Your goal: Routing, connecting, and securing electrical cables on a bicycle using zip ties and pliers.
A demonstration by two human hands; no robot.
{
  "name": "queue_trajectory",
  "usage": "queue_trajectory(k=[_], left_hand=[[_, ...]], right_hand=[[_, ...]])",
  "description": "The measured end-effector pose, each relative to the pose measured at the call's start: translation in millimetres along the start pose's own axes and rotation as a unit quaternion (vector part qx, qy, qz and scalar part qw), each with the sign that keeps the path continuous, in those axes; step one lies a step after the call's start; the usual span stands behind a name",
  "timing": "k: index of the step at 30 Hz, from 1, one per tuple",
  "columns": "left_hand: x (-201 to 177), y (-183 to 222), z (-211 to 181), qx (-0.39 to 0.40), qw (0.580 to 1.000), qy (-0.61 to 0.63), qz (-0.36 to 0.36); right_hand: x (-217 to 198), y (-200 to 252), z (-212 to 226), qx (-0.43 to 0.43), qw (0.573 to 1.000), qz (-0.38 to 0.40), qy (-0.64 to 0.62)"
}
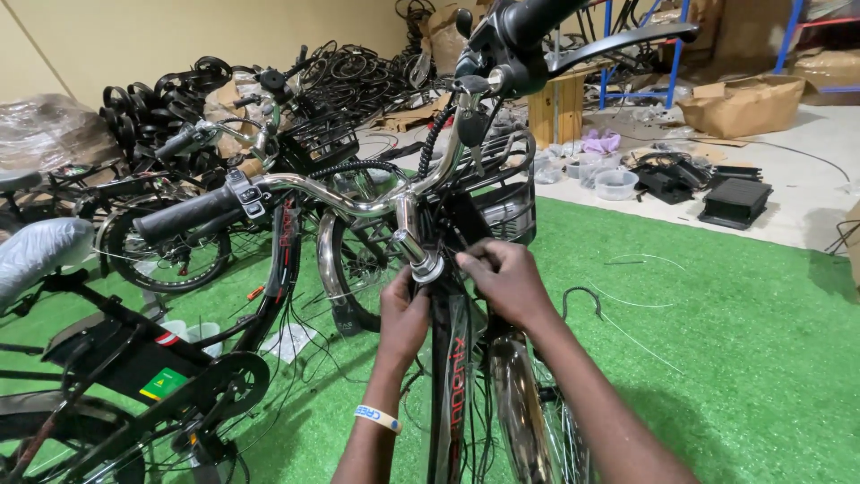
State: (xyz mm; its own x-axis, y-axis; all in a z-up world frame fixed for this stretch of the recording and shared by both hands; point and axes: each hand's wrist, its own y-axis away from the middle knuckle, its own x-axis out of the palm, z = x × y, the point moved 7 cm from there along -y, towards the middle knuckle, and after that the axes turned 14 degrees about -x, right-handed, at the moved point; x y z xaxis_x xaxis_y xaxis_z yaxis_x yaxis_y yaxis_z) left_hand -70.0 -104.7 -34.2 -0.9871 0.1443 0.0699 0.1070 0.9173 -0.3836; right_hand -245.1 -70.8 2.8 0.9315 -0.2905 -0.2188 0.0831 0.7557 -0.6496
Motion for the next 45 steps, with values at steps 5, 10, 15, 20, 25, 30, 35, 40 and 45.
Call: queue_trajectory(k=[5, 10, 15, 20, 25, 30, 35, 40, 45], left_hand=[[-11.2, 15.2, 15.0, -0.068, 0.995, -0.054, 0.051], [-34.3, 36.7, 14.3, -0.144, 0.966, -0.216, 0.003], [-12.8, 77.8, -64.7, 0.061, 0.939, -0.314, -0.125], [39.0, 117.7, -106.1, 0.241, 0.915, -0.322, -0.039], [69.7, 124.7, -98.7, 0.173, 0.939, -0.279, 0.106], [66.7, 133.9, -142.0, 0.05, 0.972, 0.147, 0.179], [38.5, 118.1, -167.4, 0.083, 0.947, 0.278, 0.134], [86.4, 138.8, -121.7, 0.08, 0.928, -0.299, 0.207], [117.5, 211.2, -67.0, 0.097, 0.894, -0.298, 0.32]], right_hand=[[-16.5, 23.5, 18.3, 0.076, 0.994, -0.028, -0.069], [-13.8, 24.8, 46.0, 0.135, 0.942, 0.036, -0.304], [-26.8, 54.1, 26.6, 0.154, 0.895, -0.035, -0.417], [-24.5, 58.8, 87.9, 0.13, 0.873, 0.087, -0.462], [-31.1, 53.7, 118.7, 0.056, 0.855, 0.051, -0.513], [-25.6, 93.3, 82.9, -0.018, 0.979, 0.077, -0.188], [-54.8, 133.1, 112.0, -0.143, 0.989, -0.001, -0.023], [-108.4, 132.5, 209.1, -0.106, 0.885, -0.152, -0.428], [-144.5, 123.7, 212.3, -0.163, 0.847, -0.081, -0.499]])
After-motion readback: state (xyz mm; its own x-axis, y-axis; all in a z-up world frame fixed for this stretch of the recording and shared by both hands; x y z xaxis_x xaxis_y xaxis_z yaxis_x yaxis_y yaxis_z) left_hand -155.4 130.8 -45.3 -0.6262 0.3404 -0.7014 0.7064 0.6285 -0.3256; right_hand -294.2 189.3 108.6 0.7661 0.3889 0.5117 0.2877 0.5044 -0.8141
